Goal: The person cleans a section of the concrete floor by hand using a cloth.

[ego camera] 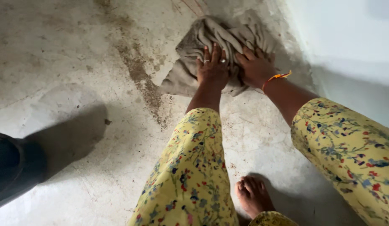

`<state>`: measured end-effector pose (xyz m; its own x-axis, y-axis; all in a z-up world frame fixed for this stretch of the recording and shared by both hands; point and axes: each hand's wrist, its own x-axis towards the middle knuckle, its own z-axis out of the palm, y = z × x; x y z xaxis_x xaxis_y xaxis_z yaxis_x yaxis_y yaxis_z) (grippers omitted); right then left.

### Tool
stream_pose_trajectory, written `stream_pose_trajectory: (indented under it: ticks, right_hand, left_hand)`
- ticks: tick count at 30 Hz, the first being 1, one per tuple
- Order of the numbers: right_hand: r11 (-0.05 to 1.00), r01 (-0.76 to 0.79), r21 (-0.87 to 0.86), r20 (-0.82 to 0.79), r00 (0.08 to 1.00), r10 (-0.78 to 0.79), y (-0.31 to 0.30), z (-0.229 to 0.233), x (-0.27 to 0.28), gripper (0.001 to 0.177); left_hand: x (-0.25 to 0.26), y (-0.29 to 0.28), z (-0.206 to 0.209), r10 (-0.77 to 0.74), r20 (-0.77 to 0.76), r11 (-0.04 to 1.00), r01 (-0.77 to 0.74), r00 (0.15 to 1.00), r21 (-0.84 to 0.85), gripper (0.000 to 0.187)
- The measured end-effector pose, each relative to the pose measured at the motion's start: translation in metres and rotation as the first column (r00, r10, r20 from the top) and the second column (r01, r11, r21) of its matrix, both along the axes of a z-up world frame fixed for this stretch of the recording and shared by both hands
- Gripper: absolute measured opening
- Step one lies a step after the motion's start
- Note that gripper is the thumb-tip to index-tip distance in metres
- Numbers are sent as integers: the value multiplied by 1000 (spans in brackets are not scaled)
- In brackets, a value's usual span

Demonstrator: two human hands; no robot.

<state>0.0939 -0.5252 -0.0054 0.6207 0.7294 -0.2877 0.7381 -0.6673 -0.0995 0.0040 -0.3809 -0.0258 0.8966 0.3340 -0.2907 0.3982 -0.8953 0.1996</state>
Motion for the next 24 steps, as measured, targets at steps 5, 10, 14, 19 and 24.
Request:
stream_pose_trajectory:
  ticks: [5,10,14,19,24]
  right_hand:
    - [994,97,-55,-43,994,-100,-19,6,2,79]
    - [976,102,-191,-91,988,-121,-11,4,12,84]
    - [982,93,-166,-88,990,-109,-10,-6,22,86]
    - [989,128,-75,-105,985,-135,11,-25,55,87]
    - [984,149,-100,-40,987,-154,41,-8,82,84]
  left_hand:
    - [13,-20,15,-59,-101,998,63,993,32,66]
    - [5,-14,30,-63,-138,997,69,988,36,70]
    - [6,-7,29,-64,-139,993,77,988,92,73]
    - [14,6,18,-15,-21,990,18,1000,136,69]
    - [33,20,20,60,43,986,-66,997,154,71]
